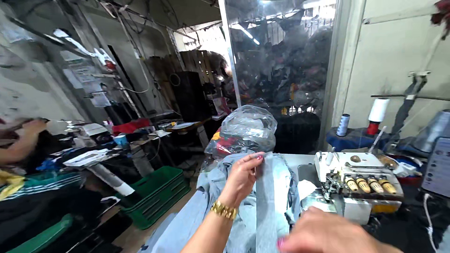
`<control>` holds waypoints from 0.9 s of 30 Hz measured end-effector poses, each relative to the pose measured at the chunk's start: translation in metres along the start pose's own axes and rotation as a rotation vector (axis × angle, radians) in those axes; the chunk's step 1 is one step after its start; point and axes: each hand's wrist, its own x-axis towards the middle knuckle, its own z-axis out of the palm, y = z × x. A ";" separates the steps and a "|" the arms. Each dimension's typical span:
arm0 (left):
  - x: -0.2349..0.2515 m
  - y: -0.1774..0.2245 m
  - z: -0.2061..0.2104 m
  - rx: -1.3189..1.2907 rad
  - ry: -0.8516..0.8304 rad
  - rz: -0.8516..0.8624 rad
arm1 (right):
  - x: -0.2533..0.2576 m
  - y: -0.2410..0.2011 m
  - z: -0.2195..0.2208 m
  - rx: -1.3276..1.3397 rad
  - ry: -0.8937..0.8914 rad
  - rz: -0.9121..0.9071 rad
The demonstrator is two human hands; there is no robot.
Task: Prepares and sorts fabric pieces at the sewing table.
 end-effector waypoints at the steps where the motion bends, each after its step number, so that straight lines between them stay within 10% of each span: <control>1: -0.013 -0.001 0.010 -0.016 -0.059 0.009 | 0.006 0.011 -0.005 -0.070 0.012 0.001; 22: -0.076 -0.024 0.073 -0.209 -0.457 -0.027 | -0.009 0.040 -0.064 -0.661 0.002 0.215; 27: -0.082 -0.031 0.069 -0.093 -0.367 0.224 | -0.015 0.038 -0.059 -0.193 0.065 0.509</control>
